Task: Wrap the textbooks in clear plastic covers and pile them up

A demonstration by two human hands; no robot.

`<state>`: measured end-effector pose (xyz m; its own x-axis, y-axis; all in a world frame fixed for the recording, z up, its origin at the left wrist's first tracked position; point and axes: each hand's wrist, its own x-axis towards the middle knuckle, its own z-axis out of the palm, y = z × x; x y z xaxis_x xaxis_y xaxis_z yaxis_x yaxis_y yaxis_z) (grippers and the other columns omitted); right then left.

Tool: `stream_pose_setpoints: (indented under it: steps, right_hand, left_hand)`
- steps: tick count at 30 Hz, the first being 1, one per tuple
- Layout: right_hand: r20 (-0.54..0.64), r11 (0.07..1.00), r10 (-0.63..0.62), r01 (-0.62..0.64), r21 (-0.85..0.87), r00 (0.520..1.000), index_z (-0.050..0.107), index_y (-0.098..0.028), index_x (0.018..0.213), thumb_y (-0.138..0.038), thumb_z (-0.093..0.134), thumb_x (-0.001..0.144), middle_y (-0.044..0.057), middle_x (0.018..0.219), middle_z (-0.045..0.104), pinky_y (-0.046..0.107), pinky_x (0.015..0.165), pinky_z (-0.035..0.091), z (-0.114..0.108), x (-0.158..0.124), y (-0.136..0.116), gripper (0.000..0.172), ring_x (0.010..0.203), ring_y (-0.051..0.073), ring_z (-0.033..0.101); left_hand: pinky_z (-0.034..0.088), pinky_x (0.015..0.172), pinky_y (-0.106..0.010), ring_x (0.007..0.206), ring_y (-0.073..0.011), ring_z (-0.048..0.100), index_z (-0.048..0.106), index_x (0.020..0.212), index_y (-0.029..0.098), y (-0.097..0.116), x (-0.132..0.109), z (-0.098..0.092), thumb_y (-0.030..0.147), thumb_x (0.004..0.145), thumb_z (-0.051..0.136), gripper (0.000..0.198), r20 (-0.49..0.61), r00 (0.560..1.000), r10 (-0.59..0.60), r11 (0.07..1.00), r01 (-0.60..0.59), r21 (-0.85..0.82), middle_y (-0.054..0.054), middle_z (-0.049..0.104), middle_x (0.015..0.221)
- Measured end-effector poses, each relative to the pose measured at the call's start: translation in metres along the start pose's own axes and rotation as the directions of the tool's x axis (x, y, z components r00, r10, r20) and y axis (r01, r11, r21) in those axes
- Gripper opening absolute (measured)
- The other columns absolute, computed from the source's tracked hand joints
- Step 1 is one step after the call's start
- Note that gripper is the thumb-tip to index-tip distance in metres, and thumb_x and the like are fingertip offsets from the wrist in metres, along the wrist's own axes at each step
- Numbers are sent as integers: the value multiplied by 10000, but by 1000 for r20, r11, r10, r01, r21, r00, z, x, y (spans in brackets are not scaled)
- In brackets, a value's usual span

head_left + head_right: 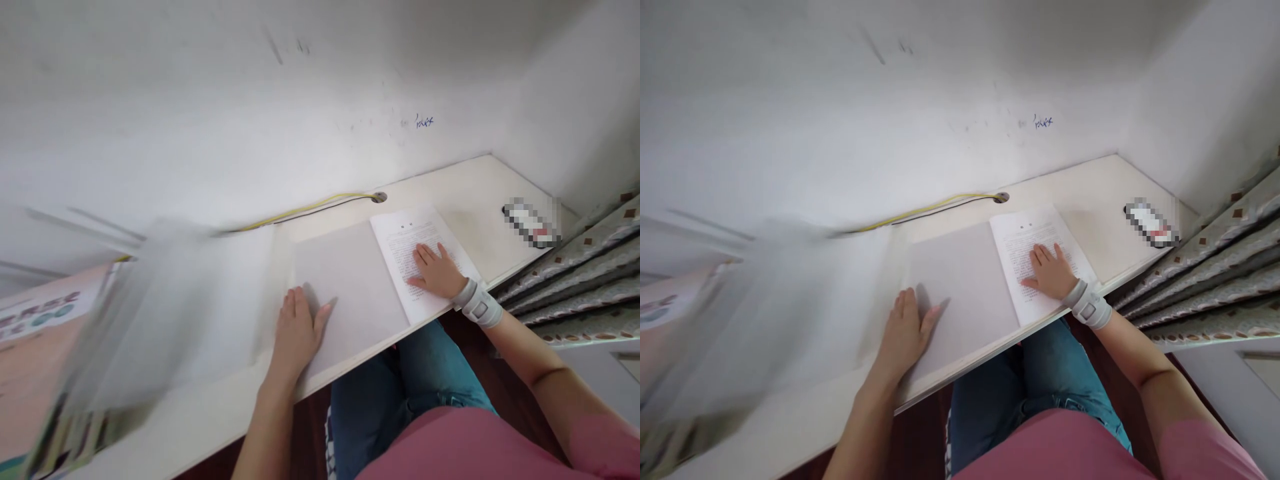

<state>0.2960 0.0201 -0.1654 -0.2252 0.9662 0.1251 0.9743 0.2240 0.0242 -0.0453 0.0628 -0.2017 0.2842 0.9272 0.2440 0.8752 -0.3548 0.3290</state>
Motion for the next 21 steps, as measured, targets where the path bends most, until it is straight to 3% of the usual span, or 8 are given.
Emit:
stream_pose_setpoints:
  steps: [13, 18, 21]
  right_hand:
    - [47, 999, 1, 1, -45, 999, 435, -43, 1380, -543, 333, 940, 233, 1441, 404, 595, 1106, 220, -8, 7, 9, 673, 1362, 321, 357]
    - [-75, 998, -42, 38, -57, 996, 484, -73, 1346, -472, 383, 944, 210, 1385, 495, 582, 1128, 189, -20, -18, -19, 575, 1365, 307, 352]
    - [-91, 999, -43, 41, -28, 995, 505, -63, 1323, -463, 411, 939, 207, 1303, 574, 567, 1138, 185, -19, -41, -36, 563, 1336, 304, 397]
  left_hand:
    - [298, 1066, -588, 1358, -421, 317, 280, 1412, -51, 5, 1, -3, 631, 892, 238, 858, 24, 999, -44, 998, 45, -31, -334, 393, 1405]
    - [302, 1060, -597, 1361, -412, 319, 305, 1407, -20, 7, 0, -1, 617, 899, 263, 816, -12, 1000, -25, 999, 25, -21, -322, 402, 1407]
    - [308, 1057, -598, 1366, -409, 311, 314, 1408, -3, 5, -1, -1, 617, 896, 284, 804, -16, 1000, -14, 1000, 14, -27, -312, 404, 1410]
